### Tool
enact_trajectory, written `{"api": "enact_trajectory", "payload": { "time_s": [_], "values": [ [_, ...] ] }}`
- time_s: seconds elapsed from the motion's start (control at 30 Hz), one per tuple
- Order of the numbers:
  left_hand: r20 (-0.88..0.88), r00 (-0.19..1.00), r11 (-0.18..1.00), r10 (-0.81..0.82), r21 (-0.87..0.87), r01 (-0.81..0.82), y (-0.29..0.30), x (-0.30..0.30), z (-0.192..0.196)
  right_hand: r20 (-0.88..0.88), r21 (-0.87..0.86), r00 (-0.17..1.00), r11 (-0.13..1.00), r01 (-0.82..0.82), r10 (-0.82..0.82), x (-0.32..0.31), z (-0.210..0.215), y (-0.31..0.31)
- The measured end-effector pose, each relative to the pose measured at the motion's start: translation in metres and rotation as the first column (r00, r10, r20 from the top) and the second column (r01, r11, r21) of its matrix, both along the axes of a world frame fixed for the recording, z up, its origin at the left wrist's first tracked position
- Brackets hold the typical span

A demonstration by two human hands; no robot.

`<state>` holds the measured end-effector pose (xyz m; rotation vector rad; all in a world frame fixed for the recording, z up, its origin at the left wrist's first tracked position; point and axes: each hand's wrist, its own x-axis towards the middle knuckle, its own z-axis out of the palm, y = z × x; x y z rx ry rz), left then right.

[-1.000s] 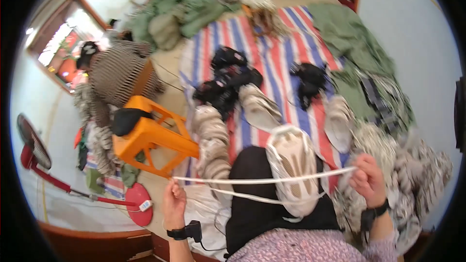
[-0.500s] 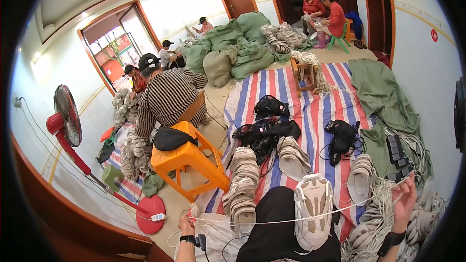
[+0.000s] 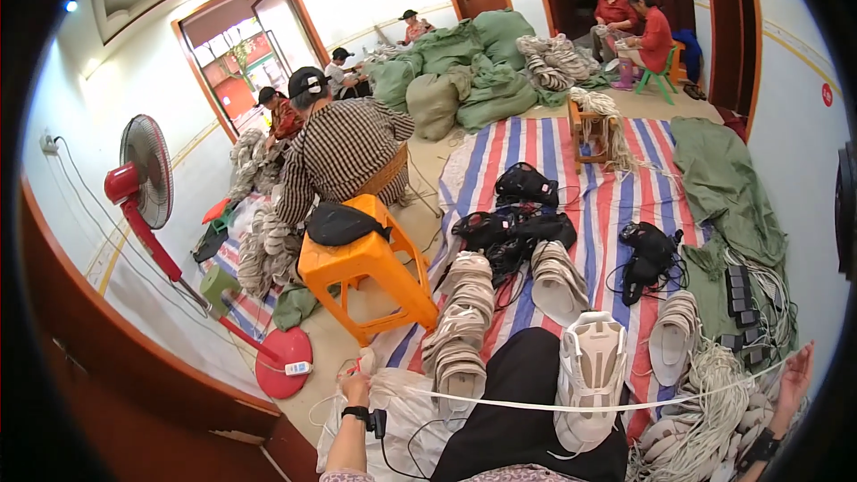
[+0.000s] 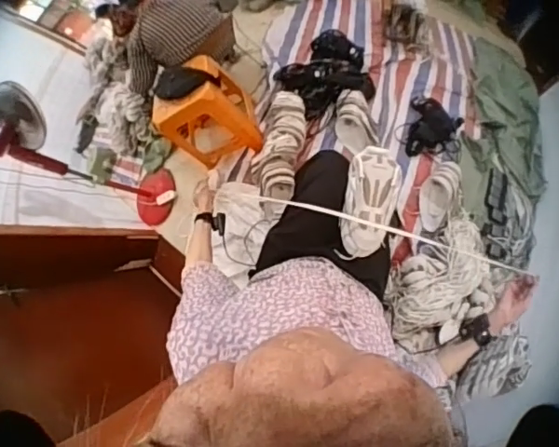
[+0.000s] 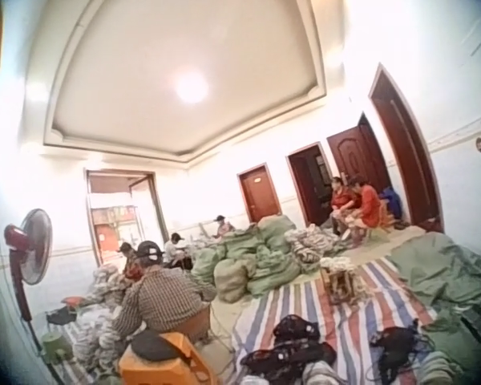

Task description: Lacing a pair of white athletic shoes in a manufacturing environment.

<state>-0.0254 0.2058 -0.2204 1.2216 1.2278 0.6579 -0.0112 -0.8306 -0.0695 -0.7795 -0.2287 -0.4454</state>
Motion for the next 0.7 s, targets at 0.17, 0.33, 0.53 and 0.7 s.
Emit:
{"api": "enact_trajectory", "payload": {
  "time_s": [0.17,0.33,0.53,0.7],
  "values": [
    [-0.311,0.714,0.644,-0.627,0.309,0.7,-0.086,0.031,0.074,-0.228,-0.08,0.921,0.948,0.307,-0.317,-0.003,0.041,0.093],
    [-0.527,0.433,-0.082,-0.731,0.698,0.712,-0.228,0.048,0.184,-0.441,-0.465,0.885,0.881,-0.084,-0.148,0.012,0.098,0.291],
    [-0.349,0.051,-0.251,-0.936,0.761,0.598,-0.344,0.026,0.266,-0.576,-0.42,0.782,0.734,-0.534,0.239,0.0,0.133,0.416],
    [-0.27,-0.105,-0.277,-0.957,0.747,0.605,-0.377,0.02,0.265,-0.015,-0.973,0.991,0.226,-0.045,0.131,0.006,0.134,0.433]
  ]
}}
